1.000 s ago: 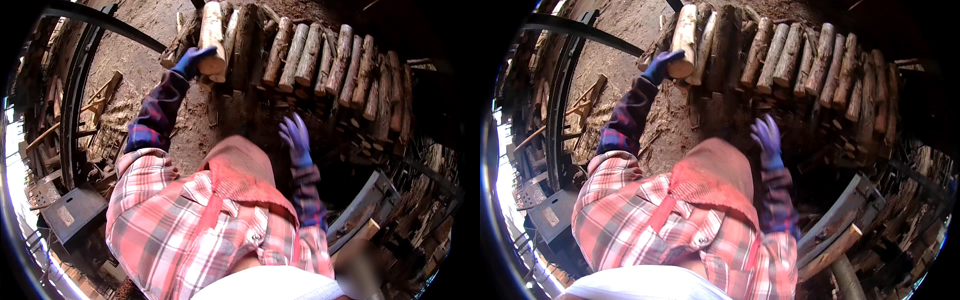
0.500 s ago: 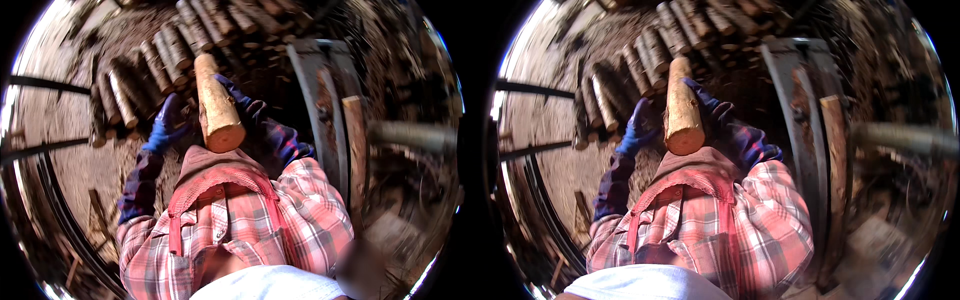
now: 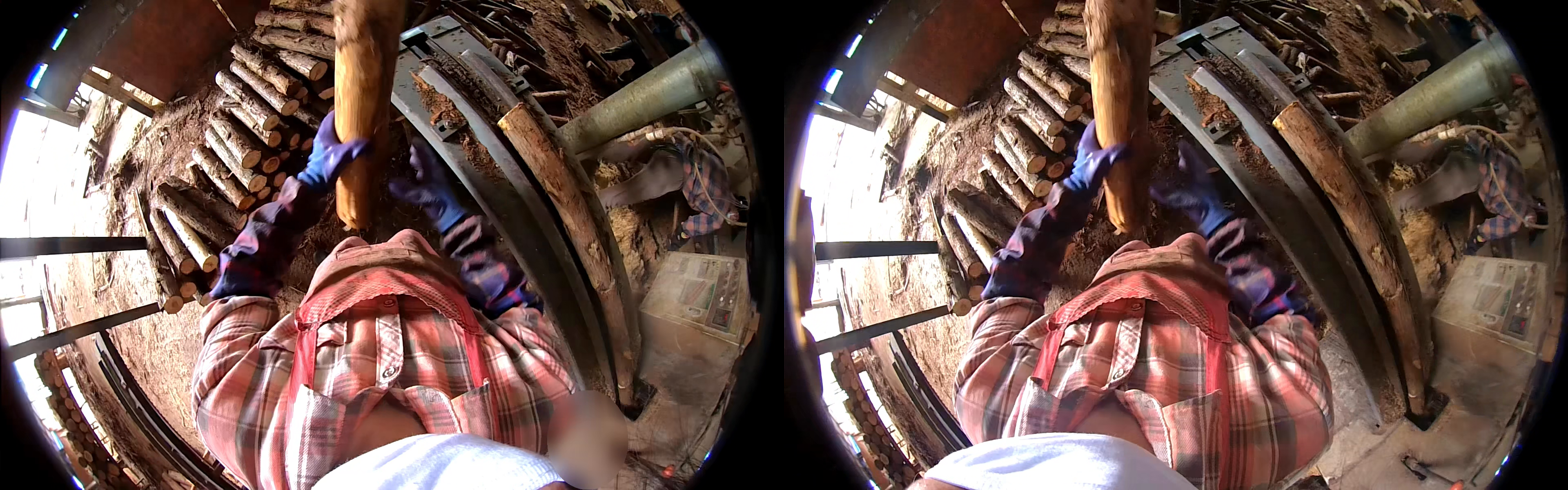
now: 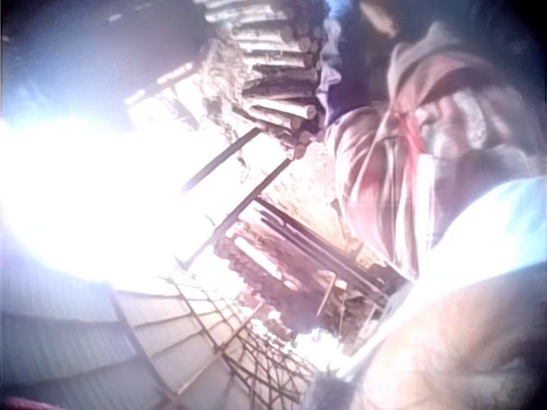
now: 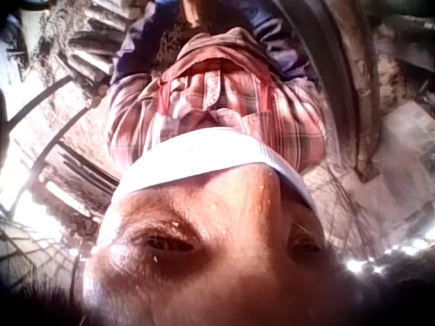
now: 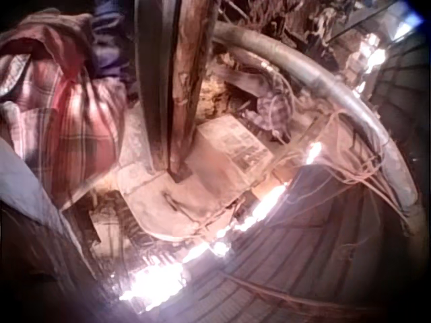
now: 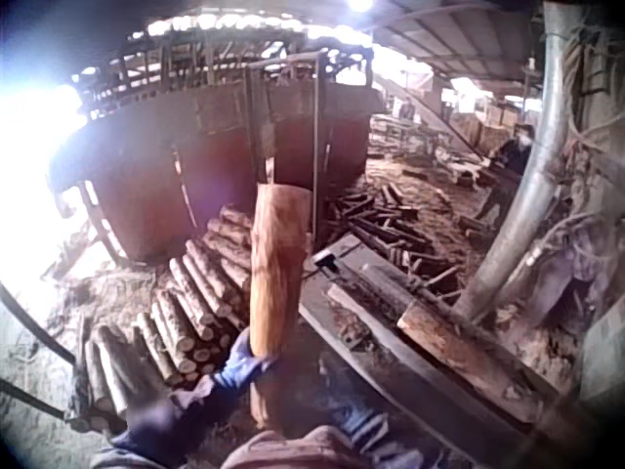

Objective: The person picks up cut logs from a pile and places them onto a metal conveyor or splitter platform. The person wears blue gloves and a plaid shirt, repeatedly lifting and arranging the logs in a neat row.

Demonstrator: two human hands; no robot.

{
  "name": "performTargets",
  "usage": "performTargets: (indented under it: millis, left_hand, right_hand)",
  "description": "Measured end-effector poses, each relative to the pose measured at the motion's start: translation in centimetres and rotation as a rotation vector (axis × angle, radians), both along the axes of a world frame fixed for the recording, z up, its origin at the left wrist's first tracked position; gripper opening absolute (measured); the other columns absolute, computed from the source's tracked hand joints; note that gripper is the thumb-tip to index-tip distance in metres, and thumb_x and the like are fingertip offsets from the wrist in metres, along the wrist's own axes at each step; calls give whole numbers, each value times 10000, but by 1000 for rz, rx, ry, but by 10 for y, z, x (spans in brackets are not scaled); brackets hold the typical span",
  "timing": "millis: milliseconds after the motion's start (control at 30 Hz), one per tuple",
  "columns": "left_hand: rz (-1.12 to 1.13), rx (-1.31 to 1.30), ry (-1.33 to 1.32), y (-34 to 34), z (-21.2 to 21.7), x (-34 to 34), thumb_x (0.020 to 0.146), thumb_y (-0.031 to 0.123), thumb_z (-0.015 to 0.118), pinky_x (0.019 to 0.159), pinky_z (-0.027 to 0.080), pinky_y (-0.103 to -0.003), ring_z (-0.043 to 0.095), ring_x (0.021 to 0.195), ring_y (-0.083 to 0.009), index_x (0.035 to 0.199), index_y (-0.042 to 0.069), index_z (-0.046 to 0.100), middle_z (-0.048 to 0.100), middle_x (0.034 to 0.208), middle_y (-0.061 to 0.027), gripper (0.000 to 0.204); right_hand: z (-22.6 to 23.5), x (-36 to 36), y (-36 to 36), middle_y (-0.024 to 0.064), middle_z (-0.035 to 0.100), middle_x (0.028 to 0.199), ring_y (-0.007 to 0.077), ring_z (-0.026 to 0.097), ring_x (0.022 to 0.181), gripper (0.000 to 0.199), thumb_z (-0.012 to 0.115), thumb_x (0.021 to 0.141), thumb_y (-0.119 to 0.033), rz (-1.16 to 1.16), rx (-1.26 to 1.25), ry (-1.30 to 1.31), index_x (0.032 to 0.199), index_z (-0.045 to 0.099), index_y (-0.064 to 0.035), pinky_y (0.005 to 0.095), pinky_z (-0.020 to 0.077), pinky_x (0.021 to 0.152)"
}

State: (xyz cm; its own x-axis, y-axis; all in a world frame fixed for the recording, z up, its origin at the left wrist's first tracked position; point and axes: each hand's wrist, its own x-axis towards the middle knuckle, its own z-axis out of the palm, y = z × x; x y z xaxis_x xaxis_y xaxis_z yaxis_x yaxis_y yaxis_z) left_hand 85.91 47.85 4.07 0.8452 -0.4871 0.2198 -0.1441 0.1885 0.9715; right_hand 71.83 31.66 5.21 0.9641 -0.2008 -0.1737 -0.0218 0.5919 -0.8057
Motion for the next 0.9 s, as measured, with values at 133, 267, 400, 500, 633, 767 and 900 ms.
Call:
performTargets:
  millis: [133,267,400,500,633,767,900]
  left_hand:
    - [-13,-154,314,-65,12,-16,742,306,731,747,501,-329,597,840,-177,1140,-14,548,625,974,-84,543]
    - [-172,-367,59,-115,81,-13,776,233,778,882,490,-322,579,1015,-178,1293,-12,426,593,1144,-98,672]
    - [27,-145,-337,-129,111,7,821,190,738,1038,382,-325,458,1229,-209,1390,3,327,482,1326,-133,726]
    - [103,-129,-237,-109,68,34,818,179,743,998,433,-327,495,1194,-201,1366,28,383,512,1295,-119,673]
    - [221,267,148,-2,-24,30,781,355,761,1047,382,-402,436,1277,-305,1437,16,267,438,1386,-192,889]
    - [569,762,386,184,-161,-32,739,532,718,997,415,-408,505,1218,-323,1429,29,304,465,1371,-189,949]
    - [708,1162,780,282,-177,-99,733,518,727,1025,385,-385,469,1245,-348,1377,-4,362,481,1327,-243,906]
  right_hand:
    - [-72,-18,-8,128,394,1397,258,416,1272,1037,866,635,-166,25,-319,-77,1443,227,-49,387,345,1072]
    - [-19,15,-80,85,481,1278,206,477,1155,868,831,668,-103,-55,-442,-409,1383,343,-49,342,423,980]
    - [38,72,-208,133,557,1207,241,545,1098,818,857,657,-188,-166,-1107,-318,1326,416,-20,342,468,940]
    - [68,87,-258,198,560,1235,329,545,1145,1048,842,563,-536,-106,-1476,-131,1350,385,-16,388,426,992]
    - [15,75,-269,297,412,1369,411,419,1275,1162,835,548,-533,213,-1796,654,1421,285,0,431,358,1058]
    - [18,75,-241,273,540,1223,351,551,1134,945,807,596,-507,170,-1945,670,1317,434,-22,410,459,944]
    - [12,62,-265,163,590,1166,233,588,977,720,635,774,-441,904,-1740,1047,1322,417,-28,308,494,820]
